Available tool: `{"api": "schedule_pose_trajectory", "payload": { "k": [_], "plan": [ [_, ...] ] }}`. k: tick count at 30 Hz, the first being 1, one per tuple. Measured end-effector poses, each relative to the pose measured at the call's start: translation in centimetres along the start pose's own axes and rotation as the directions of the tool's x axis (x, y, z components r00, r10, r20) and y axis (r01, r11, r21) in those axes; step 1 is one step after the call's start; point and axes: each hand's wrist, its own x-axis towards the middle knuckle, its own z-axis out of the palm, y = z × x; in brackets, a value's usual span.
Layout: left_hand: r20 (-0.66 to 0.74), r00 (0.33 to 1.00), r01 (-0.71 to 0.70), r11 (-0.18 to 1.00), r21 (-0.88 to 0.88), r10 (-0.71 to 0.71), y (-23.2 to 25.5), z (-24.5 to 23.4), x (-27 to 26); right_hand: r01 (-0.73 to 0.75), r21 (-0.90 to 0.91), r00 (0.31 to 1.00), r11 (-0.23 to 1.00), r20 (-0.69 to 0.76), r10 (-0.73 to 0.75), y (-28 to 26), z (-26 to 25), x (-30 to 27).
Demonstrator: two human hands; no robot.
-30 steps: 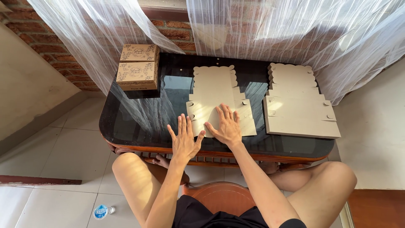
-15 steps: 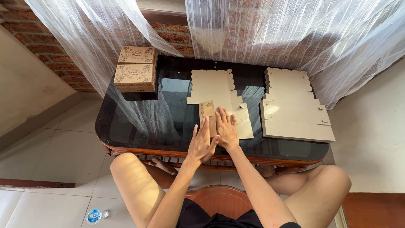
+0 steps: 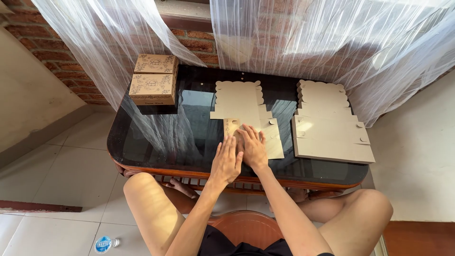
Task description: Assembling cardboard boxes by folding pre-cut sheets along creases.
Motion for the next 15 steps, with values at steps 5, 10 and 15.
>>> {"api": "schedule_pose_trajectory", "payload": {
  "k": [5,10,15],
  "plan": [
    [-0.053,0.998,0.043,0.967,0.250,-0.031,-1.9,1.0,0.4,-0.010,0.011,1.000,1.000,-0.028,0.010,-0.6,-0.2,0.0],
    [-0.042,0.999,0.014,0.943,0.333,0.000,-2.9,1.0,3.4,-0.003,0.002,0.999,1.000,-0.041,0.003,-0.6,-0.3,0.0],
    [-0.066,0.998,0.022,0.926,0.377,0.003,-6.0,3.2,7.5,-0.006,-0.012,1.000,1.000,-0.016,0.006,-1.4,-1.2,0.1]
  ]
}}
